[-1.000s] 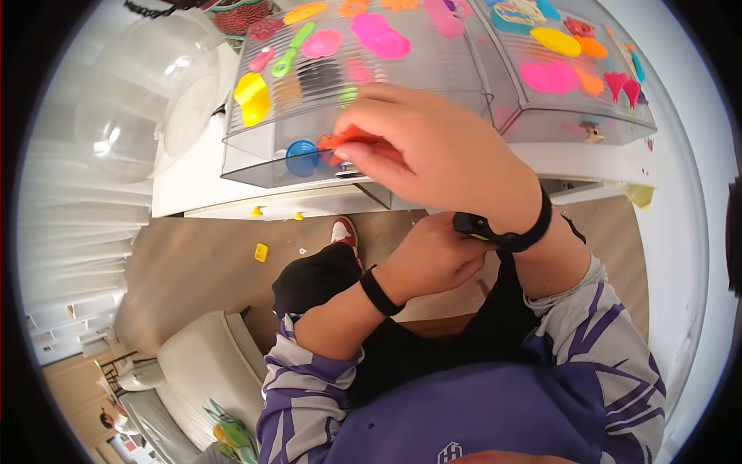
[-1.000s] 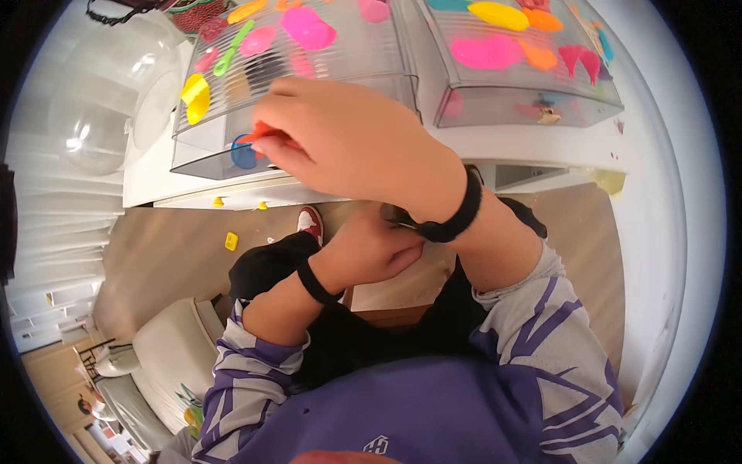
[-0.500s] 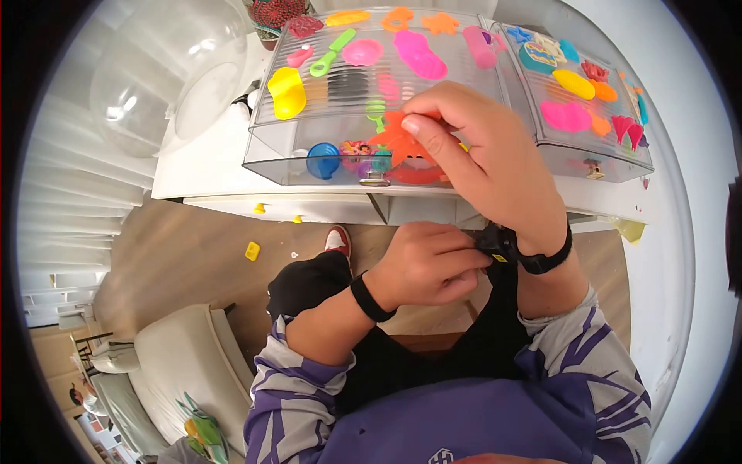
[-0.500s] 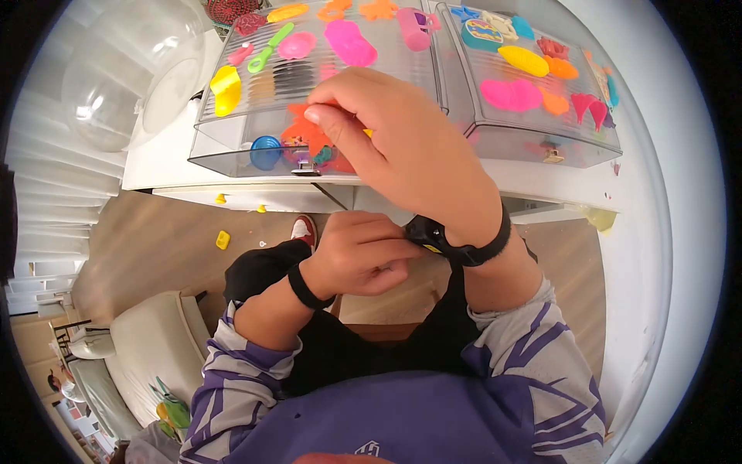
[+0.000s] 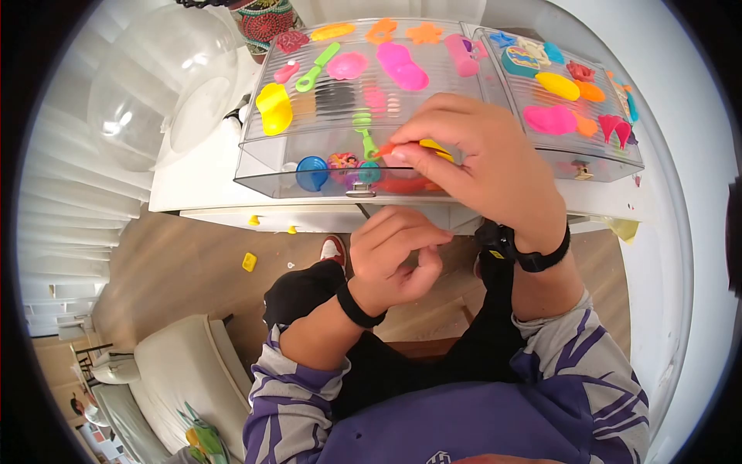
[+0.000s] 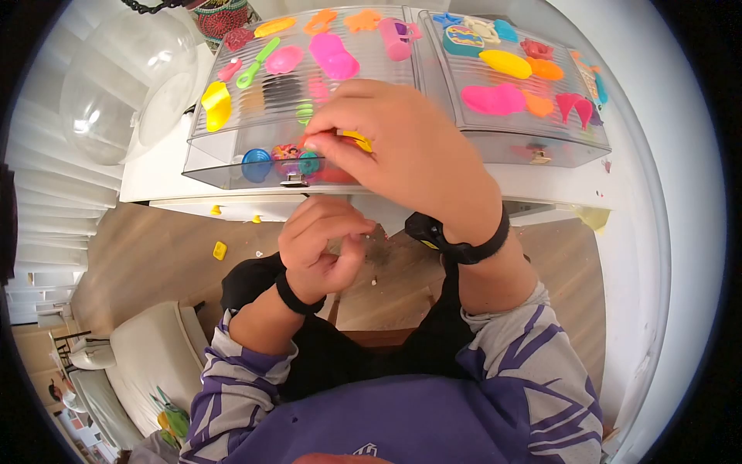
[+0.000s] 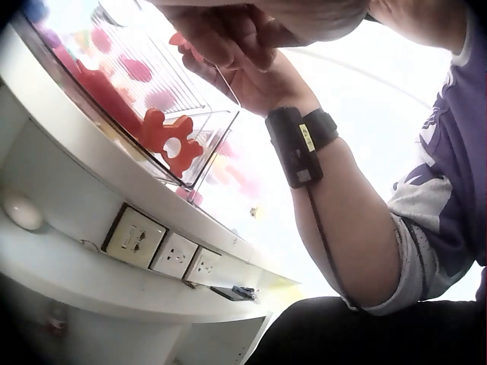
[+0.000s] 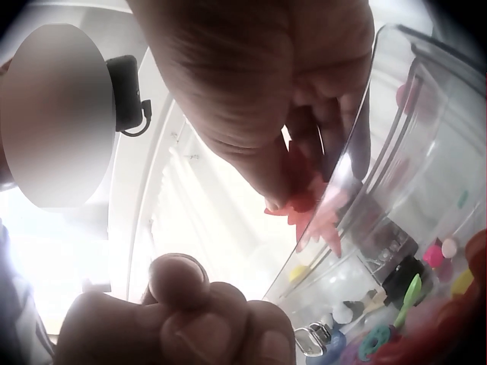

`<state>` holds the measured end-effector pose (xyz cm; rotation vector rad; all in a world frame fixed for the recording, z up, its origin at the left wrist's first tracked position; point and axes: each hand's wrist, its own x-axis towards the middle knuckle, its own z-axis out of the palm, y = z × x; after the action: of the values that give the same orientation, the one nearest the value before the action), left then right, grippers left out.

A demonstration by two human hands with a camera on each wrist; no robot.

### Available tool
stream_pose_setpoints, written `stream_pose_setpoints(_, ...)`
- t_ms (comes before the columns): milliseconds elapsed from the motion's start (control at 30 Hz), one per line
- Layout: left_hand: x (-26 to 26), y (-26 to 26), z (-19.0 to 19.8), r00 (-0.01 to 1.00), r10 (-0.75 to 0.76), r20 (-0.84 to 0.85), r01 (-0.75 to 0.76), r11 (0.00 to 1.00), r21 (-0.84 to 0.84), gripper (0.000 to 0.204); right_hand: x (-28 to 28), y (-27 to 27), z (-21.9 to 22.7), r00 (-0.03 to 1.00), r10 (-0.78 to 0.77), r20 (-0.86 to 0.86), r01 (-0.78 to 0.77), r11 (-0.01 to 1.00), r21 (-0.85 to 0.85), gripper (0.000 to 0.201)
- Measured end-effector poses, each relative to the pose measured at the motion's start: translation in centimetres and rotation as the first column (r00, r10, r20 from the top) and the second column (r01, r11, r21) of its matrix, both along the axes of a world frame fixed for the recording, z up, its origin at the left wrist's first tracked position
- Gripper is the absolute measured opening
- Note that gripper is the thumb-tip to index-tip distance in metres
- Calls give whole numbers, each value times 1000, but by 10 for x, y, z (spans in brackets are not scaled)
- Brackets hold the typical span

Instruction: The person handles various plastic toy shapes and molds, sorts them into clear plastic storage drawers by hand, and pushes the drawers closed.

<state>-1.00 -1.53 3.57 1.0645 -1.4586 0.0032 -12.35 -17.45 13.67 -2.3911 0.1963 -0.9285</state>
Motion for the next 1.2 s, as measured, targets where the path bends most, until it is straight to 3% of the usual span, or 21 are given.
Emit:
stream_pose_setpoints(133, -1, 4, 1, 999, -32, 8, 32, 999, 36, 33, -3, 0, -2, 998, 21, -65, -20, 1000, 22, 14)
stream_pose_setpoints(333, 9, 8, 8, 990, 82, 112, -83, 997, 3, 33, -5, 0, -4, 997, 39, -65, -37, 999, 30, 16)
stream_pose_setpoints(400, 19, 15, 19, 926, 233, 298, -203, 971, -129, 28, -6, 0, -3, 997, 34, -74, -33, 999, 22, 16)
stream_pose_setpoints(467, 41, 19, 35, 857, 370, 358, -290, 921, -258, 28, -6, -1, 1, 997, 28, -70, -27, 1000, 10, 17)
stream_pose_setpoints(533, 64, 18, 60, 782, 516, 349, -452, 856, -253, 18, -8, -2, 5, 998, 14, -55, -14, 1000, -1, 17)
stream_pose_setpoints(567, 75, 14, 72, 781, 513, 356, -444, 857, -259, 18, -9, -3, 7, 999, 8, -45, -8, 1000, -4, 17)
stream_pose_setpoints(633, 96, 5, 94, 733, 623, 273, -661, 747, 69, 41, -11, -6, 8, 999, -13, -31, 12, 1000, -24, 16)
stream_pose_setpoints(800, 134, 8, 92, 712, 572, 407, -691, 674, 262, 54, -10, -12, 12, 999, -12, 31, 12, 1000, 9, 14)
stream_pose_setpoints(867, 141, 13, 89, 779, 453, 434, -615, 688, 386, 50, -11, -12, 12, 1000, -21, 21, 21, 999, 29, 13)
stream_pose_setpoints(900, 143, 11, 92, 811, 458, 363, -581, 699, 417, 49, -10, -13, 12, 999, -20, 28, 19, 1000, 23, 13)
stream_pose_setpoints(1033, 149, 14, 96, 796, 441, 414, -597, 683, 420, 49, -8, -15, 14, 1000, -17, 25, 17, 1000, 19, 12)
stream_pose_setpoints(1133, 143, 10, 96, 788, 508, 349, -614, 691, 382, 47, -4, -16, 14, 999, -30, 40, 30, 1000, 7, 12)
stream_pose_setpoints(1200, 141, 7, 97, 787, 497, 366, -599, 757, 261, 43, -3, -14, 15, 999, -36, 21, 36, 999, 18, 11)
